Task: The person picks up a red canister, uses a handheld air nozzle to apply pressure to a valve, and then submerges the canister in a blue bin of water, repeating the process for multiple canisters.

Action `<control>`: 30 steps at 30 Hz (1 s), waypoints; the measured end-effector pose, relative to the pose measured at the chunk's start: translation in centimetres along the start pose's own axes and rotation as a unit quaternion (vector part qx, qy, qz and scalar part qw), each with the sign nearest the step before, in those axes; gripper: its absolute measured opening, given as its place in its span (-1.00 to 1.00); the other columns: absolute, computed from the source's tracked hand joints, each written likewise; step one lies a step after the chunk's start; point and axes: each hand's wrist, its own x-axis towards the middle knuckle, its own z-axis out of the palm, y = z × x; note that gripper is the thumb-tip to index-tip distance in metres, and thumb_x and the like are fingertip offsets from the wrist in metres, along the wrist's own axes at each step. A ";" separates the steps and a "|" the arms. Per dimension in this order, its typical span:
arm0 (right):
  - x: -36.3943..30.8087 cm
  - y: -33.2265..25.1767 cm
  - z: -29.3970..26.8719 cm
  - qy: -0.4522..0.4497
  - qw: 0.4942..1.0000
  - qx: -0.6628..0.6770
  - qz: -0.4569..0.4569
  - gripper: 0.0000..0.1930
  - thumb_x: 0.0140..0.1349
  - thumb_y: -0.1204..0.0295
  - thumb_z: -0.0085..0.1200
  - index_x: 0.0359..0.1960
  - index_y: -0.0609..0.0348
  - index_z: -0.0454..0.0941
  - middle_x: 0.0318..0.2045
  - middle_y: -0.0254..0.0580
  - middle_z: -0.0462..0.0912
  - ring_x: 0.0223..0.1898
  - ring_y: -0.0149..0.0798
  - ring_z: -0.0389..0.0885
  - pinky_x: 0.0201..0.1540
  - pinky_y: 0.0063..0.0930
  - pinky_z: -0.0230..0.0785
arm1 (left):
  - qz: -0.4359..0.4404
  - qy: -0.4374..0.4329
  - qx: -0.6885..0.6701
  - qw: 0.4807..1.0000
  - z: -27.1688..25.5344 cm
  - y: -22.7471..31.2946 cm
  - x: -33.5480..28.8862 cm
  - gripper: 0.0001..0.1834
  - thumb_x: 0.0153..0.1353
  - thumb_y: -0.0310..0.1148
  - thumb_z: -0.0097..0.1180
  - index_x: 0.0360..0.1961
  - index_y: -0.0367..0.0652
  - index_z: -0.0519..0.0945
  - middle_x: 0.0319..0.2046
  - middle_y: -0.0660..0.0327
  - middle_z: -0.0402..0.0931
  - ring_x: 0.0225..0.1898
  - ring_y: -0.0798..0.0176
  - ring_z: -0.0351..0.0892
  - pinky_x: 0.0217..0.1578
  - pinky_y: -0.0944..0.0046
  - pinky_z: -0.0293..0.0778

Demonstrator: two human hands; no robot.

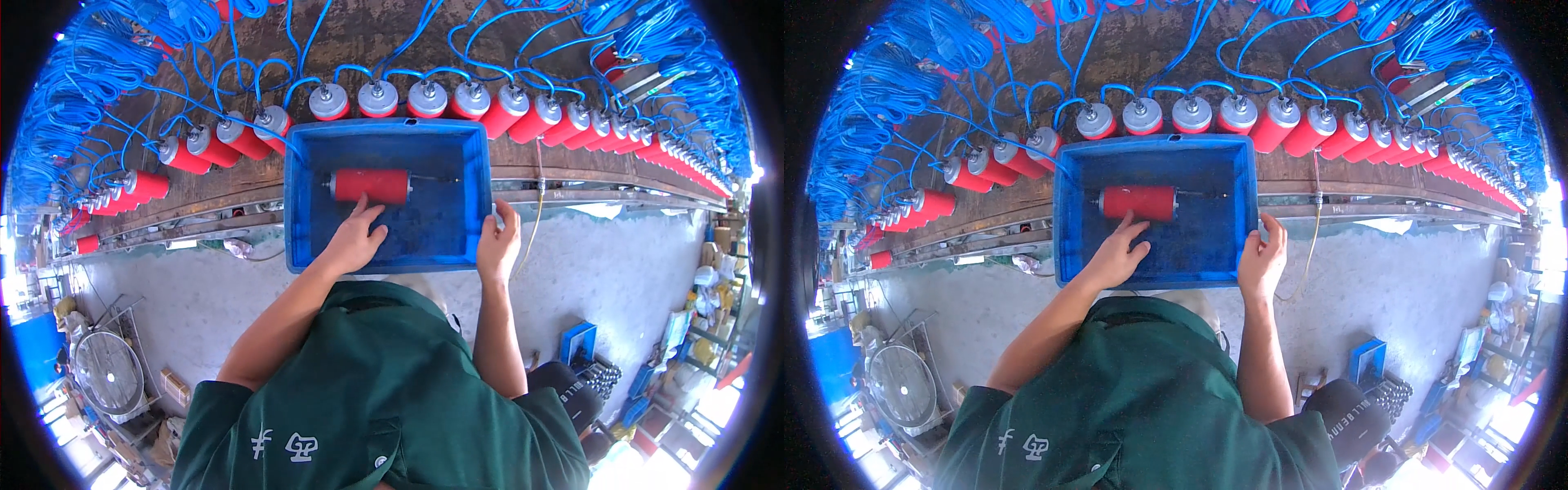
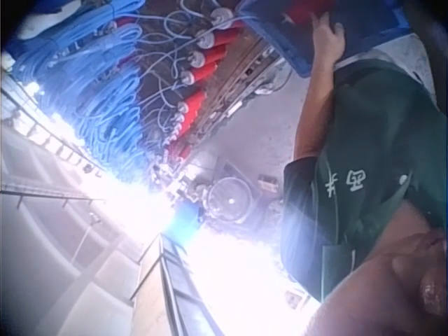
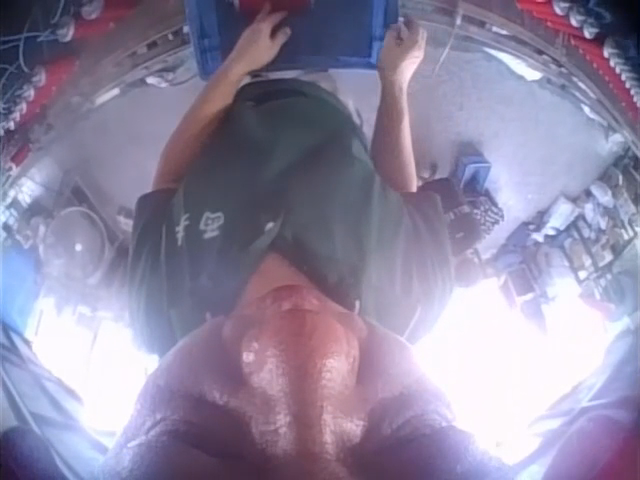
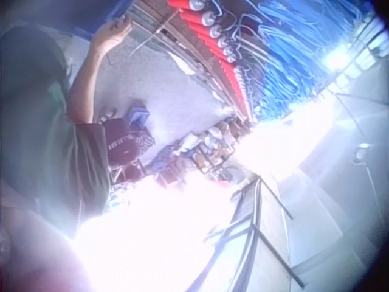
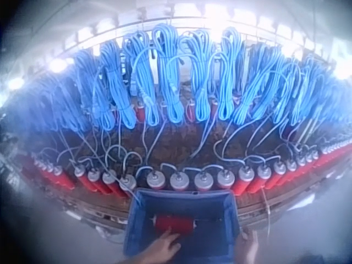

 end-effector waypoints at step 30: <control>-0.3 -0.4 1.0 0.021 0.985 -0.099 -0.142 -0.62 0.28 0.65 -0.02 0.12 0.23 0.60 0.19 0.05 0.61 0.15 0.18 0.63 0.23 -0.11 0.50 | 0.017 -0.020 -0.058 0.998 -2.0 1.1 -0.9 -0.47 0.38 -0.25 0.25 0.28 -0.34 0.58 0.44 -0.29 0.37 0.38 -0.26 0.48 0.27 0.04 0.50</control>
